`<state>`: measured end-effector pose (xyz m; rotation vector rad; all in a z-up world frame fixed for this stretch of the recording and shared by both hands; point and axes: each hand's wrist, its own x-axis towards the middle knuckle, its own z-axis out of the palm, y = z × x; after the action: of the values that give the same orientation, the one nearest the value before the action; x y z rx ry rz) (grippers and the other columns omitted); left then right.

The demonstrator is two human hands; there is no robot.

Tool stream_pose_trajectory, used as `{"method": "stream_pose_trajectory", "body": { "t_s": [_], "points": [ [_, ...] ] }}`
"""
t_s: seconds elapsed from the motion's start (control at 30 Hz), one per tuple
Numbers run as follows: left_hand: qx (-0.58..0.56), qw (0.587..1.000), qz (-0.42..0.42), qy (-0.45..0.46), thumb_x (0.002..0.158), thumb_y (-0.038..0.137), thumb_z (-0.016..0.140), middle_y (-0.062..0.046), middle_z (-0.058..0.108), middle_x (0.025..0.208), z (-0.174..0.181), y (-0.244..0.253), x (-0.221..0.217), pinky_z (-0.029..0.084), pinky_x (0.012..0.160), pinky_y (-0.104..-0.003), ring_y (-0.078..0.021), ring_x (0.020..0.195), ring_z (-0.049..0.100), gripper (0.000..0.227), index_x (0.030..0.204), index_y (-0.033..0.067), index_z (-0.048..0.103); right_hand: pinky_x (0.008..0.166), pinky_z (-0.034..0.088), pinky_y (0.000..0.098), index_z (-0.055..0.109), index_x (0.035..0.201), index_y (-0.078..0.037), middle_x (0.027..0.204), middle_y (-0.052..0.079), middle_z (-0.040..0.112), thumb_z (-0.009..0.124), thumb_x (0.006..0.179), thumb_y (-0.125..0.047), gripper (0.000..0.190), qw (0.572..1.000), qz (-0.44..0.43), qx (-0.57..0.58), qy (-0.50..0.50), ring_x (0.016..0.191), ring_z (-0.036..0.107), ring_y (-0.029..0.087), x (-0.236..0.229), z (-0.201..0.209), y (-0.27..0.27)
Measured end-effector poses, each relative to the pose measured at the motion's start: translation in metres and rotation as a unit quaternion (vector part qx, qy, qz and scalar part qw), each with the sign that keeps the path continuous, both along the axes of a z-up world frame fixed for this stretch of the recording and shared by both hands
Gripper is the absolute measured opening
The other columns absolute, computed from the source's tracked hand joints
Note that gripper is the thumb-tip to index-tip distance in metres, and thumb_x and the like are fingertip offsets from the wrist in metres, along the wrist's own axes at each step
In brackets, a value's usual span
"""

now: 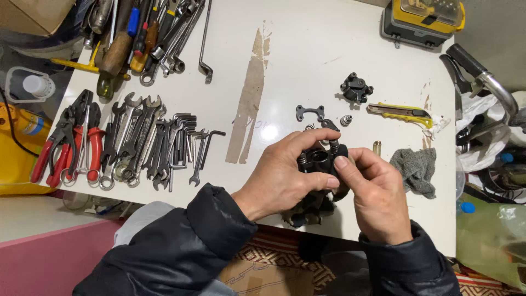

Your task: Cleaning and inspecting a mechanical bicycle component on a workbench

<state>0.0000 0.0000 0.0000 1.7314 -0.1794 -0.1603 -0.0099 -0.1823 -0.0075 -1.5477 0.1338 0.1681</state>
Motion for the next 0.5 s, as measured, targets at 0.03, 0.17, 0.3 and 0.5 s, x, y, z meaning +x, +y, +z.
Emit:
{"method": "stream_pose_trajectory", "body": {
  "t_s": [0.03, 0.17, 0.3, 0.5],
  "points": [
    [0.0, 1.0, 0.0, 0.0, 0.066, 0.031, 0.083, -0.003, 0.069, 0.114, 0.004, 0.0, 0.0, 0.049, 0.093, -0.027, -0.0161, 0.102, 0.066, 0.065, 0.128, 0.0289, 0.064, 0.054, 0.045, 0.0245, 0.065, 0.091, -0.003, 0.068, 0.004, 0.059, 0.068, 0.095, -0.014, 0.012, 1.0, 0.0, 0.0, 0.0, 0.055, 0.053, 0.013, 0.0, -0.001, -0.002],
    [-0.022, 0.995, -0.004, 0.102, 0.062, 0.03, 0.084, 0.003, 0.064, 0.102, 0.014, 0.0, 0.001, 0.048, 0.087, -0.023, -0.0094, 0.091, 0.06, 0.065, 0.123, 0.0277, 0.066, 0.057, 0.043, 0.0236, 0.065, 0.092, -0.006, 0.071, 0.001, 0.058, 0.067, 0.098, -0.017, 0.013, 0.999, 0.02, -0.038, -0.004, 0.062, 0.051, 0.01, 0.0, 0.001, -0.002],
    [-0.085, 0.971, -0.006, 0.223, 0.066, 0.031, 0.081, -0.003, 0.061, 0.09, 0.023, 0.002, 0.005, 0.055, 0.072, -0.027, -0.0128, 0.076, 0.064, 0.067, 0.128, 0.02, 0.059, 0.06, 0.042, 0.0234, 0.069, 0.097, -0.004, 0.076, 0.0, 0.061, 0.068, 0.098, -0.015, 0.011, 0.994, 0.007, -0.11, -0.02, 0.067, 0.05, 0.008, 0.001, 0.008, -0.001],
    [-0.245, 0.912, 0.006, 0.328, 0.072, 0.013, 0.077, -0.01, 0.065, 0.092, 0.029, 0.001, 0.004, 0.049, 0.05, -0.025, -0.0157, 0.058, 0.058, 0.055, 0.122, 0.0105, 0.055, 0.064, 0.048, 0.0227, 0.066, 0.104, -0.001, 0.072, 0.005, 0.062, 0.065, 0.1, -0.007, 0.008, 0.992, -0.083, -0.035, -0.085, 0.062, 0.055, 0.011, 0.005, 0.012, -0.002]
  ]
}}
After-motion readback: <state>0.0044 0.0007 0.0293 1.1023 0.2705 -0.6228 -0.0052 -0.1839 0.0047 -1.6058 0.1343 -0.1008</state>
